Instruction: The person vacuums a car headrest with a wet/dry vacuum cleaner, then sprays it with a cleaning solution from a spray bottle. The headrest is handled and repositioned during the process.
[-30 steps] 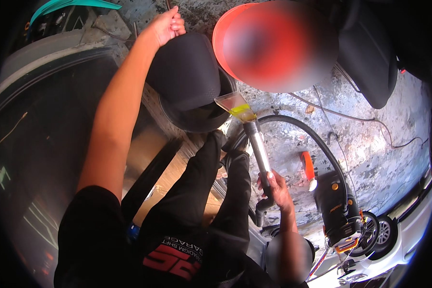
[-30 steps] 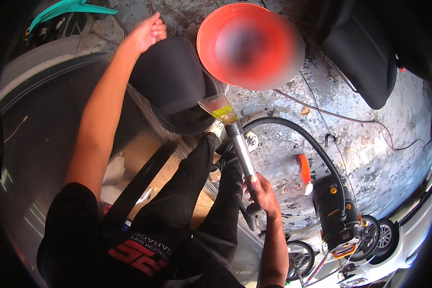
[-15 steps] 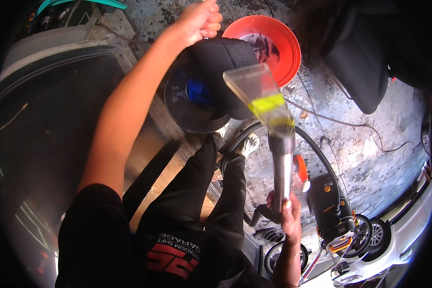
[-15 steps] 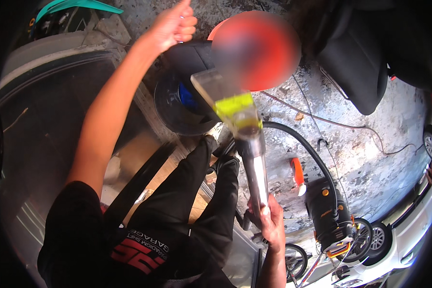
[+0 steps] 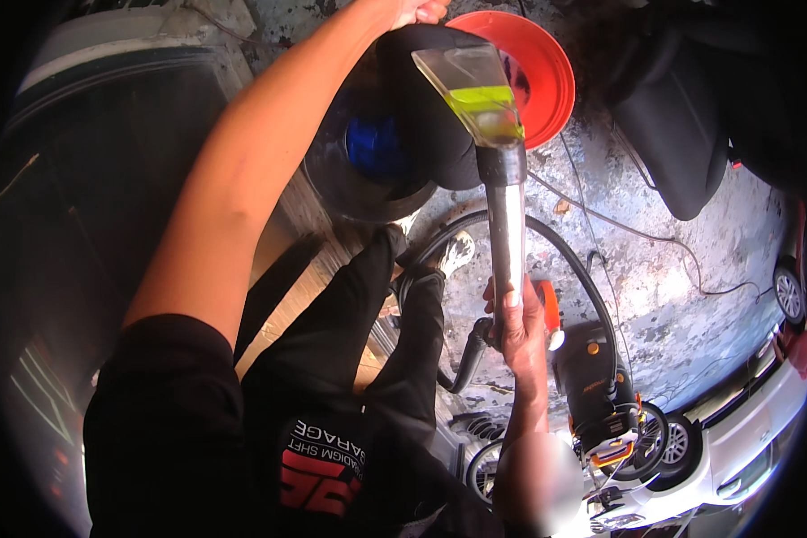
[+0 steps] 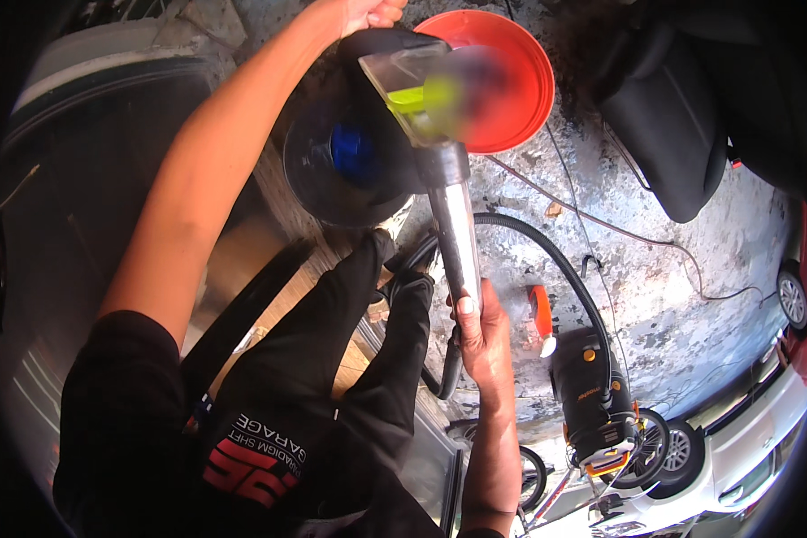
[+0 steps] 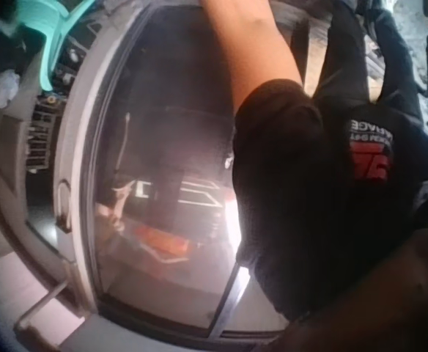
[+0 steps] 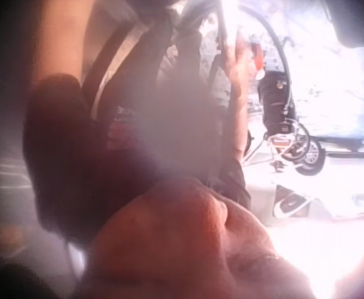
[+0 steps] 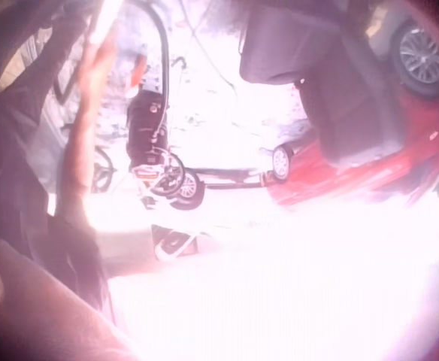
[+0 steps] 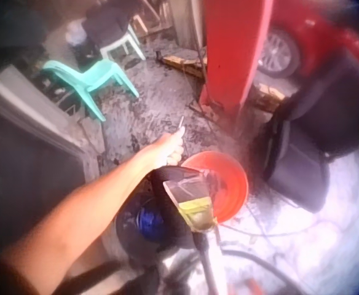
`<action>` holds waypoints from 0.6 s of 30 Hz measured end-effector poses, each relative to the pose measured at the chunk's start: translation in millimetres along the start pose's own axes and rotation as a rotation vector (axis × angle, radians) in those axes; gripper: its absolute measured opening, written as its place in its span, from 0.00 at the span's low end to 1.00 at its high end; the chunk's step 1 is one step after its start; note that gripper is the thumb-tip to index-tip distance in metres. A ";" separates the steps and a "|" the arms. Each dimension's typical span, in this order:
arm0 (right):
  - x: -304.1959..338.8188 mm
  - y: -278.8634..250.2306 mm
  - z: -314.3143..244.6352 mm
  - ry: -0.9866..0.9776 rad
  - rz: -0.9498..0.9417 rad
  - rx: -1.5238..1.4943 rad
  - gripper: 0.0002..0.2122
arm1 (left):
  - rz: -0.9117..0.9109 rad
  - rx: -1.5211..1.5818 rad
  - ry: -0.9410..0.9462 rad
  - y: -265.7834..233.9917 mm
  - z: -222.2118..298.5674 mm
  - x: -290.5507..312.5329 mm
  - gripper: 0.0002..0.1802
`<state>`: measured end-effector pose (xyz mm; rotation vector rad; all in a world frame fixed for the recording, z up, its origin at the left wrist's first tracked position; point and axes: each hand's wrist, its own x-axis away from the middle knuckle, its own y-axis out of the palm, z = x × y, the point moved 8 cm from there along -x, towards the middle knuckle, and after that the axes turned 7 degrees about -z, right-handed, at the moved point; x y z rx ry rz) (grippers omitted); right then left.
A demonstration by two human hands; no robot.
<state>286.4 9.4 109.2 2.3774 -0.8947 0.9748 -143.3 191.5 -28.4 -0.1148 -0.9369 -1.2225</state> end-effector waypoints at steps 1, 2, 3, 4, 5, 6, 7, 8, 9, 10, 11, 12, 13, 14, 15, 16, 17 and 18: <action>6.4 -0.3 7.9 0.016 0.013 -0.016 0.22 | 0.013 -0.001 -0.007 2.4 -1.5 -4.5 0.31; 12.3 -0.6 18.0 0.032 0.027 -0.033 0.22 | 0.010 -0.028 -0.003 5.2 -4.4 -7.3 0.31; 16.6 -1.9 26.5 0.041 0.033 -0.050 0.23 | -0.002 -0.026 0.000 2.4 -4.2 -10.4 0.31; 19.6 -1.5 33.8 0.032 0.008 -0.085 0.23 | -0.014 -0.025 0.004 -0.5 -1.4 -14.0 0.31; 22.6 -2.7 41.9 0.027 0.001 -0.077 0.23 | -0.026 -0.025 0.008 -3.2 1.5 -16.7 0.31; 26.9 -6.0 53.3 0.024 0.013 -0.075 0.23 | -0.016 -0.018 -0.022 0.4 -0.5 -23.5 0.31; 29.5 -5.6 58.8 0.019 0.014 -0.073 0.23 | -0.024 -0.014 -0.019 -4.1 -0.2 -27.6 0.31; 33.6 -4.7 62.1 0.066 0.008 -0.116 0.23 | -0.031 -0.012 -0.015 -8.8 1.4 -31.4 0.31; 35.5 -4.8 68.3 0.058 0.003 -0.122 0.23 | -0.039 -0.007 -0.020 -6.9 -2.1 -31.6 0.31; 36.6 -5.5 77.7 0.048 -0.002 -0.129 0.23 | 0.019 -0.025 -0.033 -7.0 -1.2 -30.7 0.32; 37.9 -5.3 86.5 0.037 -0.007 -0.136 0.23 | -0.002 -0.046 -0.023 -5.5 -3.3 -33.0 0.32; 39.2 -5.0 94.1 0.049 -0.010 -0.141 0.23 | -0.019 -0.069 -0.008 -5.9 -0.3 -32.3 0.32; 41.6 -4.4 101.4 0.061 -0.012 -0.145 0.23 | -0.038 -0.092 0.007 -5.6 1.7 -31.7 0.32; 44.0 -3.8 110.0 0.073 -0.015 -0.150 0.24 | -0.010 -0.052 -0.029 -8.2 1.6 -32.2 0.32; 46.5 -4.2 124.1 0.055 -0.019 -0.145 0.23 | -0.025 -0.051 -0.026 -8.1 0.3 -32.6 0.32; 47.8 -5.2 140.0 0.034 -0.023 -0.141 0.23 | -0.039 -0.052 -0.022 -11.0 1.6 -34.5 0.32; 50.1 -6.3 152.5 0.014 -0.027 -0.137 0.23 | -0.054 -0.053 -0.018 -14.3 3.9 -36.0 0.32; 52.0 -5.2 153.8 -0.012 -0.013 -0.122 0.22 | -0.137 -0.027 -0.028 -11.7 4.6 -33.4 0.32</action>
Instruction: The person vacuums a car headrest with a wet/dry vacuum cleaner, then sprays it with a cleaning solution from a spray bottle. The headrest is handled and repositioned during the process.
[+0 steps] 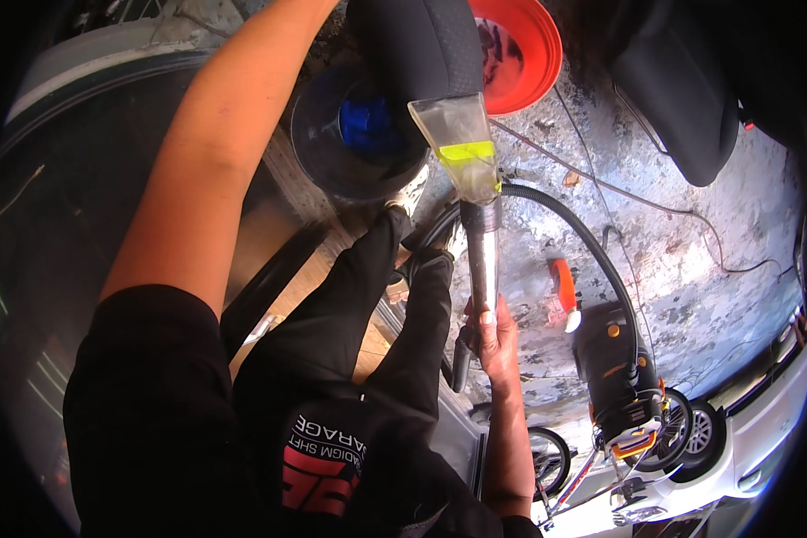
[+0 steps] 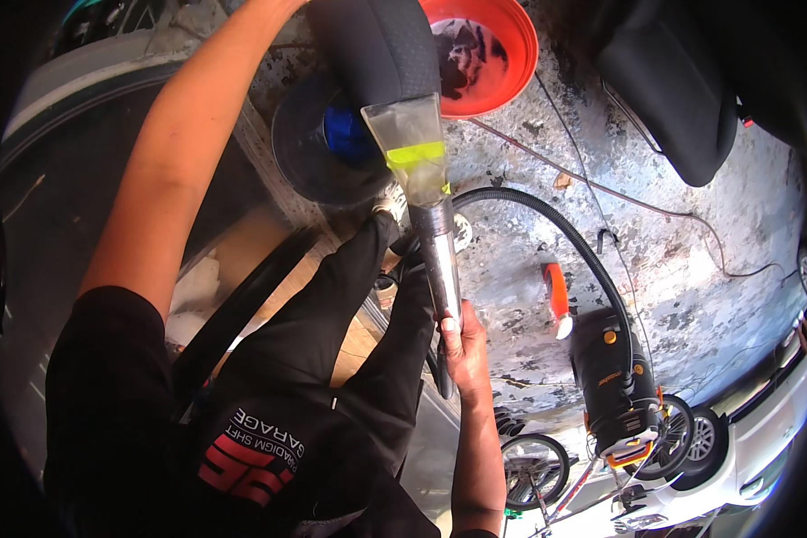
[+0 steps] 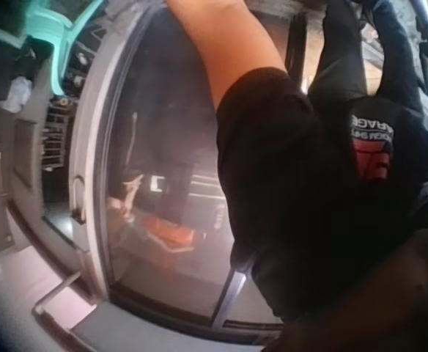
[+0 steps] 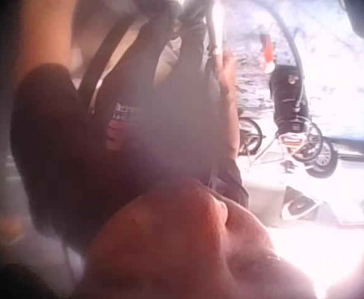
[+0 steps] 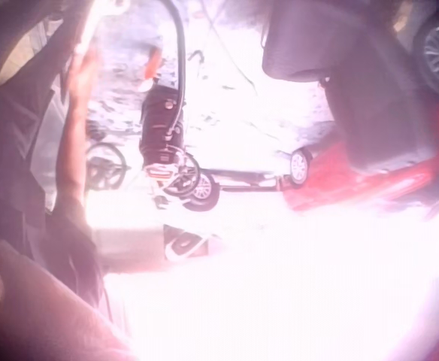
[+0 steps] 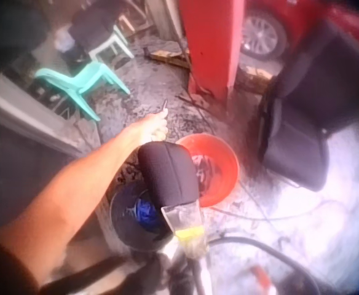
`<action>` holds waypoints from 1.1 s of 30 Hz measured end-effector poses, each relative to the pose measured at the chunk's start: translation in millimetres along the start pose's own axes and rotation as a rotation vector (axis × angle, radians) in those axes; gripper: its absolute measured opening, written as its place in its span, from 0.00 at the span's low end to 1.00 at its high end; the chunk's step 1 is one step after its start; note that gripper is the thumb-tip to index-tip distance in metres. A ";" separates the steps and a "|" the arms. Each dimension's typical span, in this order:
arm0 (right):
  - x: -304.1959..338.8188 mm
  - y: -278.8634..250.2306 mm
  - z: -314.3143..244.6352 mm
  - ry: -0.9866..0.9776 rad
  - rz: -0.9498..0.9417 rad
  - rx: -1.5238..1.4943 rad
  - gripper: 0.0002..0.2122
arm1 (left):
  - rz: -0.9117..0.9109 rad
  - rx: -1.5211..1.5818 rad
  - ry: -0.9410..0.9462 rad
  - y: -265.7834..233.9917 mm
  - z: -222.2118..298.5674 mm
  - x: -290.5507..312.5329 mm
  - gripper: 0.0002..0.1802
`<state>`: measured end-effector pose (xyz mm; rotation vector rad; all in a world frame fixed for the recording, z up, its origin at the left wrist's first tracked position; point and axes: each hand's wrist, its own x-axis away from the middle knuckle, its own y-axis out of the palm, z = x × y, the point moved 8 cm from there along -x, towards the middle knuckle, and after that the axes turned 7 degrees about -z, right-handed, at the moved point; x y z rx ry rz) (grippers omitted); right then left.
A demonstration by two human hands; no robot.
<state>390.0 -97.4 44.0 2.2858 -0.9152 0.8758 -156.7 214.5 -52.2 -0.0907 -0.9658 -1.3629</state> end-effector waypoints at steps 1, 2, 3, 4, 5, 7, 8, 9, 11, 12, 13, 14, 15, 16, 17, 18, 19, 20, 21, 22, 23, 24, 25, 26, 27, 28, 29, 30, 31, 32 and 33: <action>2.9 -0.4 5.7 0.000 -0.006 0.005 0.22 | 0.038 0.000 -0.013 -3.9 -1.2 0.1 0.32; 7.3 -1.3 13.9 0.000 -0.012 0.011 0.22 | 0.075 0.000 -0.026 -7.7 -0.8 -0.5 0.31; 15.4 -4.1 18.7 0.013 -0.007 0.042 0.22 | 0.109 0.001 -0.036 -6.4 0.1 1.0 0.31; 23.1 -6.3 24.5 0.026 -0.002 0.071 0.22 | 0.116 -0.006 -0.032 -4.6 -1.1 3.2 0.31; 29.9 -7.3 31.6 0.041 -0.002 0.099 0.22 | 0.124 -0.013 -0.027 -4.0 -3.6 6.4 0.31; 47.9 -11.6 22.2 0.087 0.010 0.144 0.22 | 0.142 -0.045 -0.004 -4.4 5.0 9.6 0.31; 56.9 -12.3 9.0 0.082 0.021 0.087 0.24 | 0.155 -0.068 0.007 -6.2 8.9 11.1 0.31; 65.8 -11.3 -7.3 0.079 0.033 0.029 0.27 | 0.170 -0.085 0.005 -11.3 3.9 13.9 0.31; 63.7 -3.7 -55.3 0.069 0.014 -0.067 0.30 | 0.125 -0.058 0.017 -13.1 5.2 14.6 0.31; 54.7 -9.6 -70.3 0.013 0.032 0.028 0.32 | 0.121 -0.056 0.019 1.0 1.7 20.2 0.31; 41.9 -13.2 -82.1 0.047 -0.004 0.074 0.32 | 0.131 -0.057 0.024 6.7 0.7 27.6 0.31; 26.1 -14.0 -103.2 0.045 0.006 0.069 0.31 | 0.119 -0.064 0.025 7.3 0.5 25.7 0.31; 1.6 -12.1 -121.9 0.037 -0.004 0.058 0.30 | 0.125 -0.081 0.029 2.1 4.3 29.8 0.31; -22.9 -11.7 -135.6 -0.041 -0.013 0.091 0.30 | 0.123 -0.086 0.029 -2.8 3.1 31.3 0.31; -44.7 -12.7 -147.7 -0.117 -0.015 0.123 0.30 | 0.128 -0.114 0.035 -1.4 3.1 32.1 0.31; -64.6 -11.9 -158.3 -0.063 -0.072 0.114 0.29 | 0.135 -0.141 0.036 2.0 3.1 34.6 0.31; -79.8 -9.6 -167.7 -0.009 -0.127 0.106 0.29 | 0.138 -0.168 0.039 2.2 1.7 37.8 0.31; -90.3 -4.3 -170.2 -0.041 -0.131 0.083 0.30 | 0.132 -0.189 0.057 -16.9 2.8 36.9 0.30; -95.6 -3.1 -164.8 -0.011 -0.146 0.064 0.32 | 0.156 -0.191 0.058 -15.7 0.8 41.9 0.30; -91.7 -2.2 -158.9 0.003 -0.168 0.071 0.33 | 0.180 -0.194 0.059 -13.8 -0.5 48.5 0.31; -83.9 -1.4 -151.5 0.017 -0.191 0.078 0.34 | 0.205 -0.197 0.060 -13.4 -0.9 53.5 0.31; -76.5 0.6 -143.4 0.031 -0.203 0.075 0.34 | 0.190 -0.138 0.046 -17.8 -1.3 61.2 0.31; -69.8 1.6 -131.9 0.045 -0.213 0.069 0.35 | 0.179 -0.118 0.047 -23.3 -3.1 65.2 0.31; -61.8 4.0 -119.7 0.059 -0.234 0.062 0.35 | 0.167 -0.097 0.049 -28.2 -5.6 68.9 0.31; -53.8 6.6 -114.9 0.062 -0.228 0.064 0.35 | 0.158 -0.077 0.055 -32.0 -5.9 73.2 0.31; -46.9 7.7 -104.9 0.071 -0.242 -0.005 0.32 | 0.160 -0.082 0.072 -33.4 -5.0 76.6 0.31; -41.1 8.5 -94.4 0.080 -0.254 -0.074 0.30 | 0.161 -0.087 0.090 -33.3 -4.3 77.8 0.31; -35.6 8.7 -86.9 0.082 -0.249 -0.084 0.30 | 0.159 -0.091 0.103 -30.4 -5.1 77.4 0.31; -30.5 8.8 -80.3 0.085 -0.243 -0.095 0.30 | 0.188 -0.097 0.097 -29.0 -5.9 75.7 0.31; -25.6 8.9 -74.2 0.087 -0.236 -0.107 0.30 | 0.216 -0.102 0.091 -26.7 -5.4 72.9 0.31; -21.3 8.8 -69.6 0.083 -0.231 -0.092 0.31 | 0.245 -0.110 0.087 -26.4 -3.8 73.2 0.31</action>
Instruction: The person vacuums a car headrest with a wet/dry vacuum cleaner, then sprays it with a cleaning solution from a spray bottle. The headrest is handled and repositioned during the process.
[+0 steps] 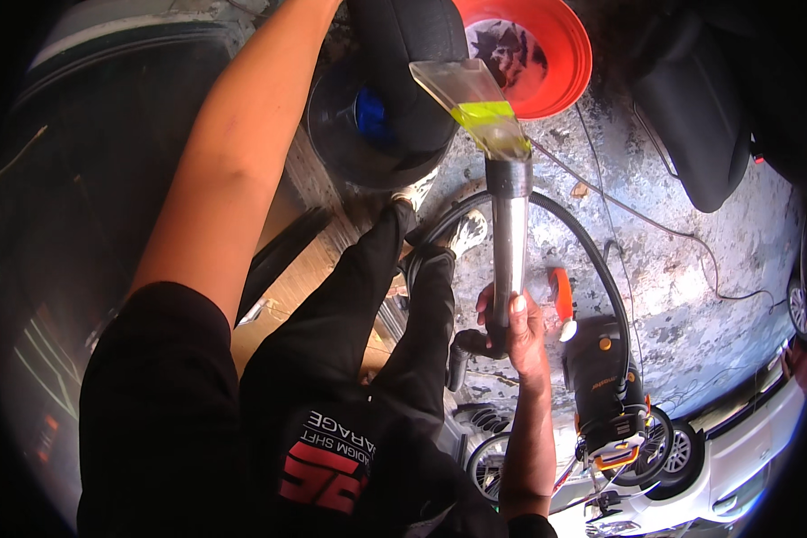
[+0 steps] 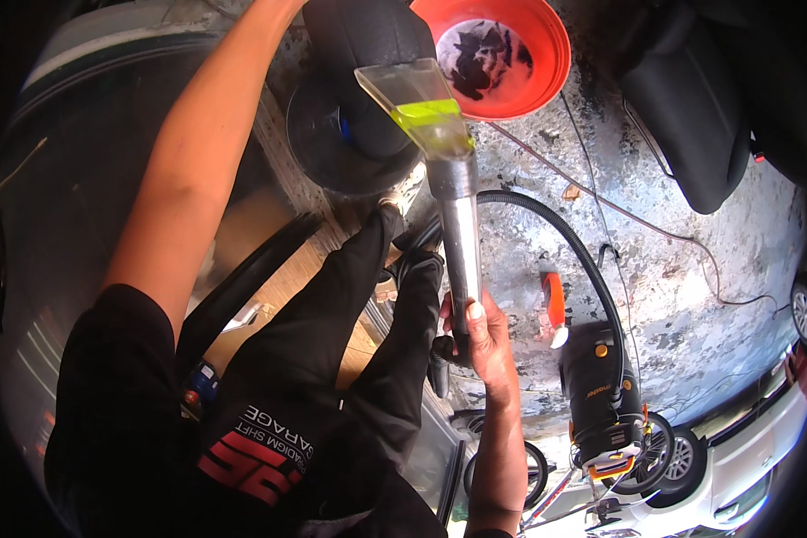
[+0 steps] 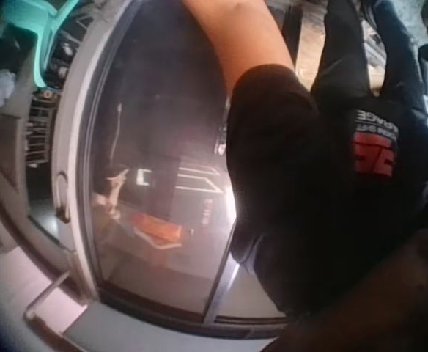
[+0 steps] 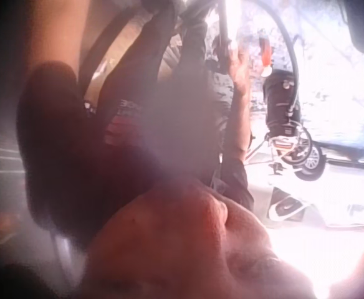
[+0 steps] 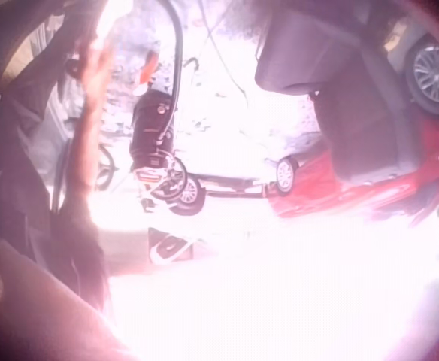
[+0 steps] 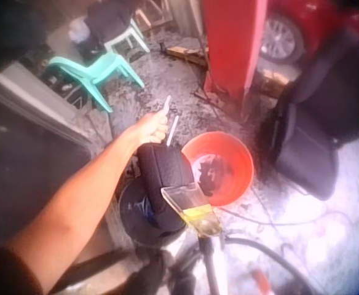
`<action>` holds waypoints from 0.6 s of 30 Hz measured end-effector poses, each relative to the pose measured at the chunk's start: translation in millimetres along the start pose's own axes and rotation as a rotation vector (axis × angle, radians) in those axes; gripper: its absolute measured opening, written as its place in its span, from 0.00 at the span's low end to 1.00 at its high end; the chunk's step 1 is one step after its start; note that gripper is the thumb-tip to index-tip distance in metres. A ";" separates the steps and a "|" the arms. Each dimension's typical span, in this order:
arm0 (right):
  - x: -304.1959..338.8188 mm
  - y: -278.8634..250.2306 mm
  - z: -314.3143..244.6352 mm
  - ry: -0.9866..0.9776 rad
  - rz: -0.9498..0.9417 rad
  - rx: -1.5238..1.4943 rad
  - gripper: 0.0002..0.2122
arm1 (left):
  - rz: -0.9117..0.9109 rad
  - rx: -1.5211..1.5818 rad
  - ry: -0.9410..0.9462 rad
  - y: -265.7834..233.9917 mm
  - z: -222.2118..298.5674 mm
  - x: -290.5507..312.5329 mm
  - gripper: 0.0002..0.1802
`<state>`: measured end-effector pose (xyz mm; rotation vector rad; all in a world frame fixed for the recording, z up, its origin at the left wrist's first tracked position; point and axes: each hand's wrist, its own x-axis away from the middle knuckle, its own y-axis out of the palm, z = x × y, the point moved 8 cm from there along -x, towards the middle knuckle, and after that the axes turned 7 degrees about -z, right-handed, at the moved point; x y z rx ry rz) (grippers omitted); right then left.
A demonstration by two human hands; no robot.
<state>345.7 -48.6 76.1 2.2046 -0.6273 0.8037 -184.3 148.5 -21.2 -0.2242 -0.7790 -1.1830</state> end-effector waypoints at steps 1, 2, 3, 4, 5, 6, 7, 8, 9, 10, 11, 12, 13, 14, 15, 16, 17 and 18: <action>3.7 0.7 4.8 -0.003 0.006 0.014 0.32 | -0.019 0.000 -0.008 -2.0 0.4 -2.7 0.31; 7.1 1.4 9.7 -0.005 0.012 0.028 0.33 | -0.038 -0.001 -0.016 -6.1 1.5 -8.2 0.31; 12.0 0.7 17.7 0.013 0.028 0.015 0.33 | -0.065 0.001 -0.027 0.1 0.6 -8.4 0.31; 15.8 1.5 23.4 0.014 0.037 0.012 0.33 | -0.060 -0.005 -0.027 3.4 -0.2 -7.4 0.31; 19.5 2.9 28.9 0.016 0.046 0.008 0.33 | -0.056 -0.010 -0.026 6.6 -0.5 -6.3 0.31; 20.9 4.7 34.1 0.013 0.048 0.004 0.33 | -0.044 -0.021 -0.023 7.7 1.7 -0.9 0.32; 22.6 5.8 40.3 0.022 0.052 0.004 0.33 | -0.095 0.016 -0.023 1.1 -1.7 -8.1 0.32; 23.3 7.2 45.5 0.010 0.048 -0.017 0.30 | -0.074 -0.006 -0.014 -3.9 -1.4 -9.8 0.32; 24.5 8.5 51.7 0.000 0.050 -0.040 0.28 | -0.059 -0.027 -0.008 -1.0 0.5 -9.1 0.33; 25.6 9.7 57.9 -0.011 0.052 -0.062 0.26 | -0.044 -0.048 -0.002 2.2 1.5 -8.2 0.33; 26.8 9.5 63.3 -0.029 0.070 -0.063 0.26 | -0.058 -0.057 -0.006 4.7 0.3 -11.1 0.33; 27.2 10.8 64.4 -0.033 0.076 -0.065 0.26 | -0.086 -0.043 -0.013 3.1 0.2 -14.0 0.33; 27.8 12.1 64.7 -0.037 0.083 -0.067 0.26 | -0.114 -0.029 -0.020 1.6 0.2 -16.9 0.33; 28.7 13.5 65.6 -0.041 0.090 -0.068 0.26 | -0.142 -0.015 -0.028 0.9 0.3 -20.6 0.34; 31.2 12.9 69.8 -0.030 0.098 -0.043 0.27 | -0.133 -0.003 -0.022 2.0 0.3 -25.6 0.34; 34.1 12.8 75.6 -0.018 0.106 -0.018 0.29 | -0.124 0.010 -0.017 2.6 0.2 -30.2 0.34; 37.8 13.0 79.8 -0.006 0.114 0.009 0.31 | -0.115 0.023 -0.011 2.4 -0.6 -33.9 0.34; 43.2 11.6 79.8 0.011 0.126 0.040 0.31 | -0.096 0.004 -0.002 0.1 0.8 -35.5 0.34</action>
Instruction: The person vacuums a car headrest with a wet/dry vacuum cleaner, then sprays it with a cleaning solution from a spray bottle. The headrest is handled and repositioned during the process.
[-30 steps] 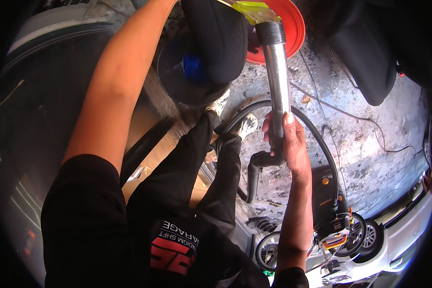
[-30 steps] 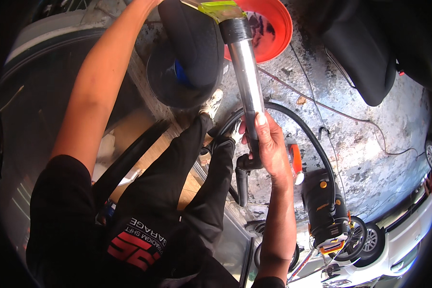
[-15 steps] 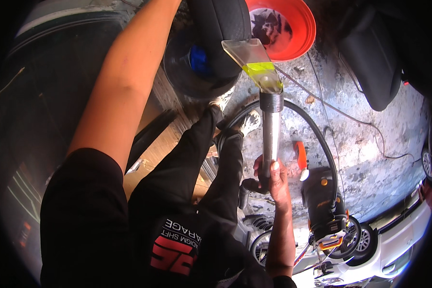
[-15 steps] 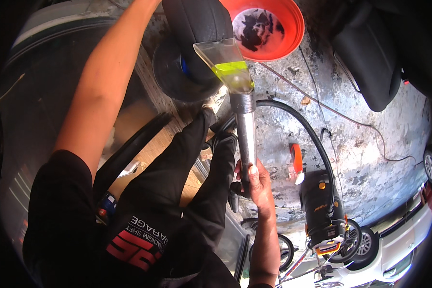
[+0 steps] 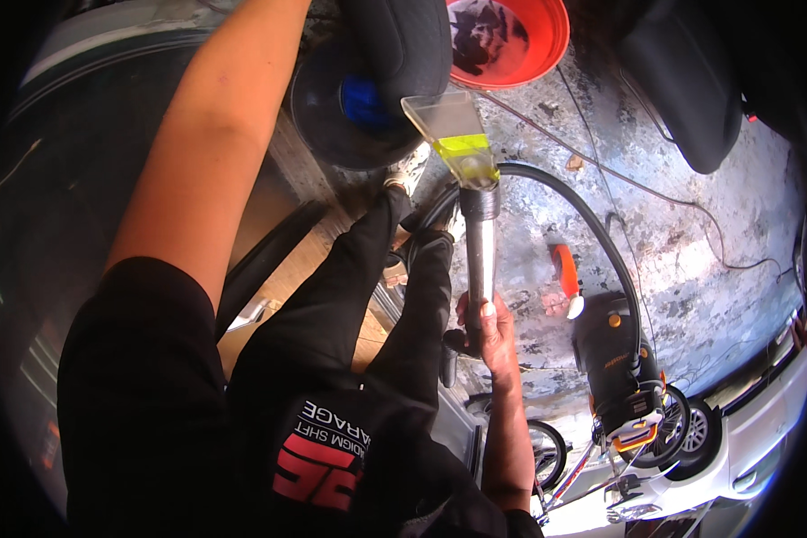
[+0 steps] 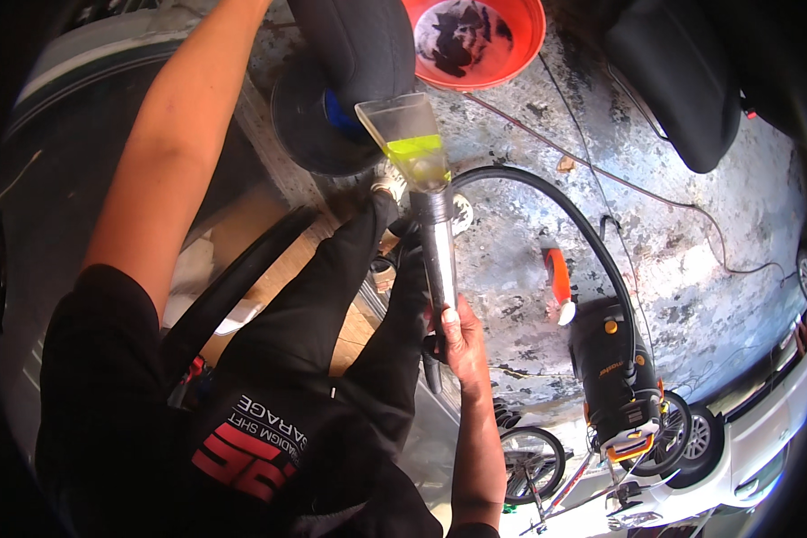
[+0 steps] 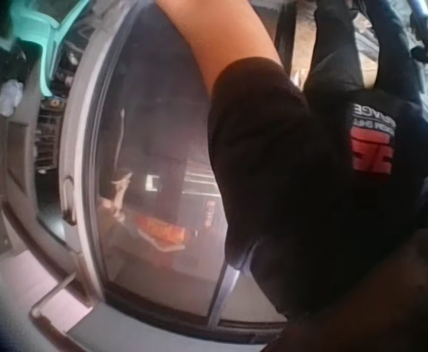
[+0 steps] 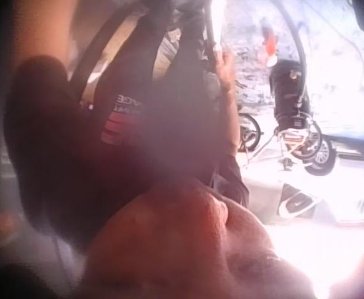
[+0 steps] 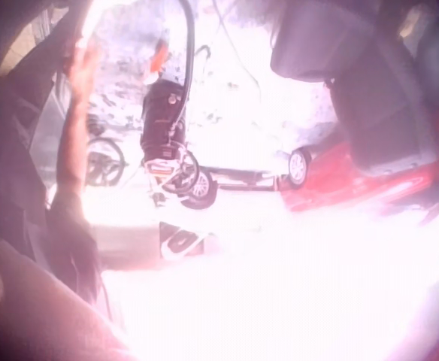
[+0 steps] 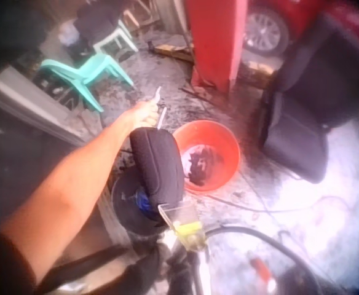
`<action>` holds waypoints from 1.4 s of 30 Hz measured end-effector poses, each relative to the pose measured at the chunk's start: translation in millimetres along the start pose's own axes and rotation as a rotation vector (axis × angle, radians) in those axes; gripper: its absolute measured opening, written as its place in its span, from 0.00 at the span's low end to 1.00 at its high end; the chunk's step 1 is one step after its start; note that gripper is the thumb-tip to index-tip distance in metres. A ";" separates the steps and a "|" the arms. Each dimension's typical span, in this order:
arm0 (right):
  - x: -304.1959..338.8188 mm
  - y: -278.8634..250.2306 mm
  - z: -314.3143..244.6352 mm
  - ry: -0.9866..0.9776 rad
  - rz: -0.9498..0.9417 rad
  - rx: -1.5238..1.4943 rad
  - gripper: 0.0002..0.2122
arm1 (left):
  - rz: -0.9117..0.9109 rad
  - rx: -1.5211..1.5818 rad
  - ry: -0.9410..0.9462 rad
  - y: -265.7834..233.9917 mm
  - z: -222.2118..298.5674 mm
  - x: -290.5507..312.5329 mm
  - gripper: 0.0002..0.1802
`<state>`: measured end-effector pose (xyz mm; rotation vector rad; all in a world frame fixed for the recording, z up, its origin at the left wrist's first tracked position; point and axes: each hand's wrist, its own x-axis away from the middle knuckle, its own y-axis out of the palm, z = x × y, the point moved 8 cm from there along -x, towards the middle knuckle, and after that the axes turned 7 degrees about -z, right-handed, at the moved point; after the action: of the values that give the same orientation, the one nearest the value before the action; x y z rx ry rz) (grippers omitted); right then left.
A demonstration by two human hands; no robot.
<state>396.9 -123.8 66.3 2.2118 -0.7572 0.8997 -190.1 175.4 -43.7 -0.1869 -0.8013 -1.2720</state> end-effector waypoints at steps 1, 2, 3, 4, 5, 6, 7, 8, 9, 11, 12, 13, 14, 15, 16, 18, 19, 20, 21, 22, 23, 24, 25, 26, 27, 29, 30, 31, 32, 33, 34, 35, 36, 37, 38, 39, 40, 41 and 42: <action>8.4 -1.5 -1.4 0.016 0.012 0.033 0.31 | 0.020 -0.019 0.008 -5.4 1.1 1.9 0.34; 18.4 -2.9 -2.5 0.033 0.023 0.066 0.31 | 0.042 -0.038 0.017 -9.3 1.1 1.9 0.34; 30.6 -5.1 -1.8 0.031 0.067 0.031 0.31 | 0.045 -0.047 0.030 1.7 3.6 -3.1 0.34; 37.2 0.2 -12.4 -0.012 0.085 0.015 0.32 | 0.024 -0.035 0.040 -3.8 1.6 -9.0 0.34; 39.9 4.6 -28.7 -0.065 0.137 0.003 0.29 | 0.005 -0.022 0.050 -8.8 -0.9 -17.2 0.33; 41.4 10.7 -54.7 -0.119 0.192 -0.014 0.26 | -0.019 -0.013 0.059 -8.8 0.4 -25.8 0.33; 39.8 10.0 -70.9 -0.114 0.203 0.053 0.26 | -0.010 -0.025 0.005 18.9 -4.1 -16.4 0.33; 31.6 7.6 -87.3 -0.106 0.214 0.121 0.26 | -0.024 -0.048 0.032 31.3 -6.7 -28.2 0.33; 15.2 7.8 -106.5 -0.125 0.173 0.159 0.25 | -0.009 -0.079 0.065 30.2 -3.0 -26.8 0.33; -21.4 6.3 -146.2 -0.199 0.196 0.339 0.32 | -0.004 -0.082 0.050 41.2 1.9 -29.1 0.31; -38.5 7.6 -161.2 -0.189 0.194 0.334 0.32 | 0.002 -0.128 0.083 36.5 6.6 -31.1 0.31; -59.0 7.6 -171.2 -0.209 0.209 0.353 0.30 | 0.013 -0.175 0.115 25.2 10.4 -35.4 0.31; -77.5 10.1 -170.7 -0.247 0.182 0.340 0.29 | 0.020 -0.218 0.140 14.9 10.0 -39.6 0.30; -92.2 10.9 -160.3 -0.273 0.166 0.328 0.28 | -0.012 -0.142 0.082 11.6 3.7 -45.7 0.31; -100.7 7.7 -151.9 -0.303 0.167 0.316 0.27 | 0.006 -0.122 0.058 20.3 -2.7 -48.5 0.32; -84.6 -0.4 -123.3 -0.310 0.225 0.456 0.24 | 0.048 -0.096 0.026 37.1 -6.1 -54.0 0.32; -80.2 5.9 -108.7 -0.238 0.188 0.368 0.23 | 0.078 -0.183 0.121 27.0 2.1 -55.8 0.31; -70.8 10.7 -92.4 -0.153 0.161 0.281 0.23 | 0.069 -0.148 0.098 21.3 -5.6 -58.5 0.31; -61.3 15.0 -82.5 -0.124 0.158 0.275 0.22 | 0.059 -0.117 0.083 15.6 -7.0 -60.8 0.31; -54.4 16.8 -71.5 -0.105 0.162 0.267 0.22 | 0.042 -0.092 0.077 15.1 -2.7 -63.7 0.31; -42.9 8.7 -53.5 -0.222 0.209 0.236 0.21 | 0.084 -0.111 0.068 41.6 -7.2 -66.4 0.28; -33.5 6.7 -38.2 -0.175 0.191 0.214 0.21 | 0.081 -0.104 0.081 38.5 -6.7 -64.0 0.27; -26.8 5.4 -26.3 -0.136 0.176 0.189 0.20 | 0.075 -0.103 0.100 32.8 -2.2 -63.0 0.26; -19.6 3.8 -13.1 -0.098 0.162 0.164 0.20 | 0.067 -0.103 0.119 28.7 0.2 -62.3 0.25; -11.4 0.8 4.8 -0.062 0.159 0.102 0.20 | 0.056 -0.099 0.157 32.2 1.2 -62.4 0.22; -3.4 -1.7 29.4 -0.087 0.144 0.067 0.19 | -0.018 -0.065 0.192 35.0 0.8 -62.0 0.22; -1.7 -2.0 35.3 -0.101 0.132 0.051 0.19 | -0.051 -0.049 0.212 33.8 1.9 -62.3 0.22; -0.3 -2.9 39.3 -0.108 0.117 0.071 0.19 | -0.018 -0.049 0.171 28.1 1.1 -64.3 0.23; 4.0 -2.0 43.8 -0.101 0.116 0.090 0.19 | 0.016 -0.049 0.130 22.4 2.2 -66.4 0.23; 8.2 -1.9 40.6 -0.100 0.125 0.115 0.19 | 0.040 -0.047 0.096 23.3 4.6 -71.9 0.23; 13.4 -2.9 39.8 -0.099 0.133 0.140 0.19 | 0.060 -0.081 0.108 20.3 6.0 -72.2 0.23; 24.3 -9.3 48.3 -0.028 0.161 0.208 0.21 | 0.081 -0.114 0.120 12.3 5.8 -67.8 0.23; 30.7 -6.3 36.8 -0.031 0.162 0.238 0.23 | 0.100 -0.150 0.135 7.0 9.3 -66.2 0.24; 36.4 -2.5 30.8 -0.026 0.164 0.206 0.23 | 0.091 -0.112 0.104 5.6 5.7 -64.2 0.24; 37.0 0.5 18.9 -0.038 0.172 0.193 0.24 | 0.083 -0.073 0.074 3.7 2.1 -61.9 0.25; 38.4 4.5 4.9 -0.050 0.182 0.181 0.25 | 0.073 -0.035 0.047 5.6 2.2 -59.8 0.25; 36.0 8.0 -23.7 -0.071 0.206 0.188 0.25 | 0.070 -0.035 0.031 18.6 -0.8 -58.4 0.26; 25.1 5.4 -37.7 -0.138 0.223 0.228 0.26 | 0.066 -0.034 0.015 32.9 -5.6 -57.5 0.26; 14.5 3.6 -54.0 -0.208 0.228 0.271 0.26 | 0.076 -0.035 0.010 36.2 -1.1 -52.8 0.27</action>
<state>382.0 -91.1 109.3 2.5221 -1.0562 0.9362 -160.7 227.4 -66.9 -0.2371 -0.7568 -1.2150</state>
